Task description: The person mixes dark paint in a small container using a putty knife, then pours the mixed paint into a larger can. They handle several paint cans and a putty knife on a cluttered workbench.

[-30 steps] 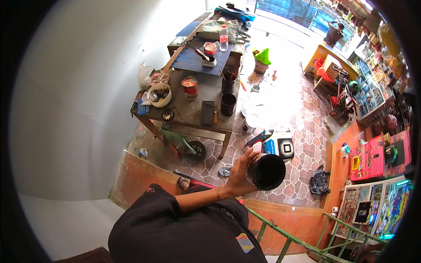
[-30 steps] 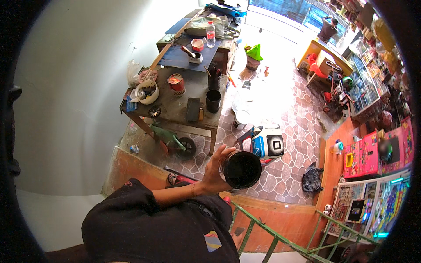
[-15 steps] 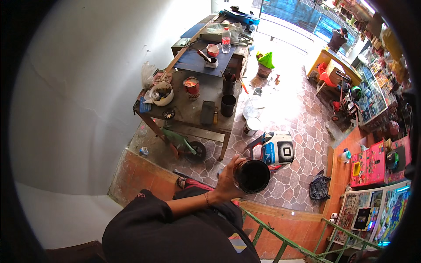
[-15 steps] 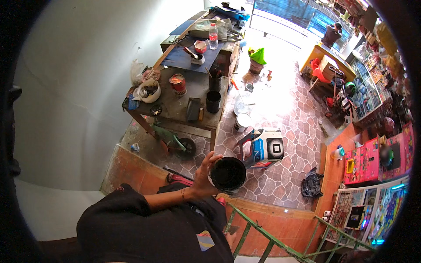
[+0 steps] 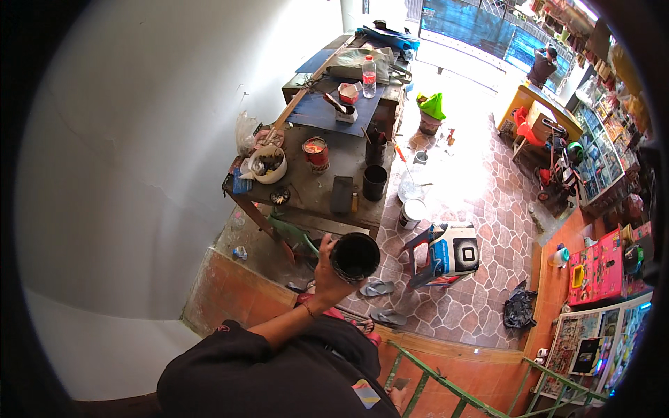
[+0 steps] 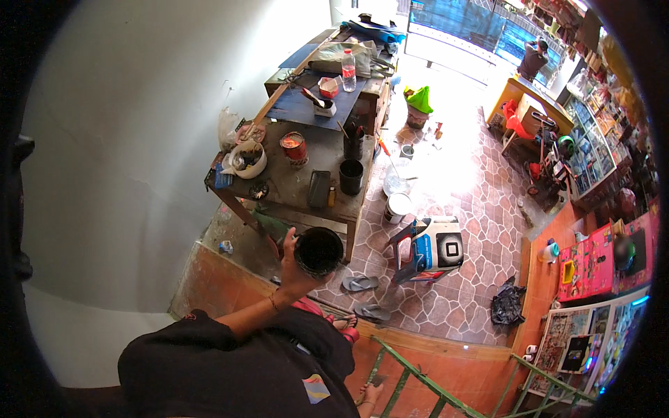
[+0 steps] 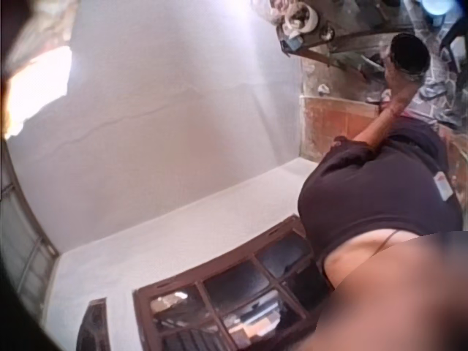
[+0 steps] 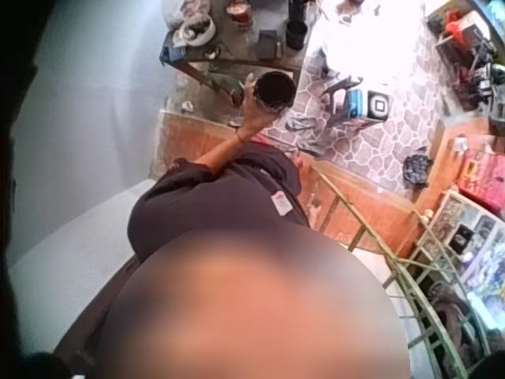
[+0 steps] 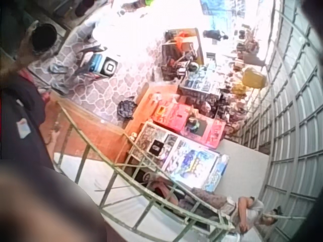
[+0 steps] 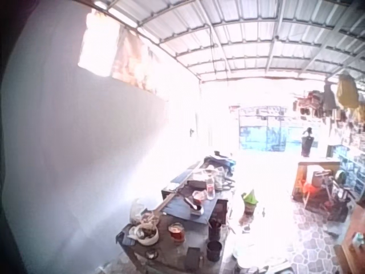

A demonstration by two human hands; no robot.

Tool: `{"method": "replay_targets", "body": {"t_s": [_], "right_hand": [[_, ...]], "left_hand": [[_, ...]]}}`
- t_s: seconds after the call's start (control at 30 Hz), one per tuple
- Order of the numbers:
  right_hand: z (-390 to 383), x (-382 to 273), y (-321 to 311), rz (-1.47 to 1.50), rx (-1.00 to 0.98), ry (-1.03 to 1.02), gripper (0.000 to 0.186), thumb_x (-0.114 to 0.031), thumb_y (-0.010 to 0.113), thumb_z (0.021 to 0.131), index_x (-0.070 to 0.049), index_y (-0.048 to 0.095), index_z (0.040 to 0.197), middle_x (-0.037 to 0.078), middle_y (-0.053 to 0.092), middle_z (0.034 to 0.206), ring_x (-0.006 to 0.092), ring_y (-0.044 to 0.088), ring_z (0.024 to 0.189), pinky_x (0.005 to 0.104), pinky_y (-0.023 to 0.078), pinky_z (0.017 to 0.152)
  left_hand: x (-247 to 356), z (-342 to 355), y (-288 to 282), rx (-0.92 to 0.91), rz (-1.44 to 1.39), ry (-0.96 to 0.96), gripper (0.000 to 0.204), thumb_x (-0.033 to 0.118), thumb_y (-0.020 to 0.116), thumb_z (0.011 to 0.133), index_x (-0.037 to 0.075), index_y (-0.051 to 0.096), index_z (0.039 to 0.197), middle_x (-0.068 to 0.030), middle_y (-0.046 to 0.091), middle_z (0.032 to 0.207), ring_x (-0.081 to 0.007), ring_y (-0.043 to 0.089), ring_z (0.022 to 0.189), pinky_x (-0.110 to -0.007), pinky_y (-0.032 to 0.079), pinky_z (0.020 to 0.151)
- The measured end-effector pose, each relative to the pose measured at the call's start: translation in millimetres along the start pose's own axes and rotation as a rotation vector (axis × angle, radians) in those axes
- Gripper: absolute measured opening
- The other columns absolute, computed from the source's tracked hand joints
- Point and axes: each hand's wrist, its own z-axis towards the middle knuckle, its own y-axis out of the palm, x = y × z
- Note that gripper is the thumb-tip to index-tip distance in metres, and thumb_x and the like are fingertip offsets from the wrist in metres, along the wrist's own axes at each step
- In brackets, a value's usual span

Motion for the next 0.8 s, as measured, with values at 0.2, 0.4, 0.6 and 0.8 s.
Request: {"method": "replay_targets", "body": {"t_s": [0.2, 0.4, 0.6, 0.8], "right_hand": [[-20.7, 36.3, 4.4, 0.097, 0.014, 0.027, 0.068, 0.004, 0.048, 0.097, -0.012, 0.029, 0.161, 0.012, 0.057, 0.076, 0.0209, 0.059, 0.053, 0.0419, 0.052, 0.049], [-77.3, 19.8, 92.8, -0.013, 0.207, 0.214, 0.061, 0.003, 0.049, 0.098, -0.009, 0.033, 0.156, 0.013, 0.062, 0.079, 0.0219, 0.063, 0.053, 0.0415, 0.054, 0.049], [-140.8, 37.8, 166.7, 0.135, 0.087, -0.005, 0.058, 0.001, 0.053, 0.097, -0.006, 0.037, 0.152, 0.016, 0.067, 0.084, 0.0225, 0.069, 0.061, 0.0400, 0.056, 0.050], [-143.8, 97.9, 213.2, -0.052, 0.089, -0.089, 0.065, 0.002, 0.053, 0.093, -0.009, 0.036, 0.156, 0.015, 0.067, 0.085, 0.0225, 0.069, 0.062, 0.0384, 0.057, 0.054]], "left_hand": [[-92.5, 39.8, -26.7, 0.112, 0.034, -0.062, 0.131, 0.026, 0.099, 0.060, 0.008, 0.016, 0.160, -0.0133, 0.067, 0.120, -0.0314, 0.067, 0.114, -0.045, 0.051, 0.103], [-218.1, 105.8, -43.0, 0.054, -0.066, -0.213, 0.138, 0.027, 0.101, 0.057, 0.009, 0.013, 0.162, -0.0129, 0.060, 0.132, -0.0326, 0.062, 0.121, -0.044, 0.048, 0.108], [-322.3, 164.9, -36.0, 0.043, -0.080, -0.233, 0.141, 0.022, 0.102, 0.054, 0.010, 0.012, 0.162, -0.0140, 0.057, 0.136, -0.0328, 0.060, 0.125, -0.044, 0.047, 0.110], [-363.2, 181.6, -22.5, 0.042, -0.135, -0.266, 0.141, 0.021, 0.103, 0.052, 0.009, 0.014, 0.161, -0.0137, 0.059, 0.135, -0.0340, 0.061, 0.123, -0.044, 0.049, 0.109]]}}
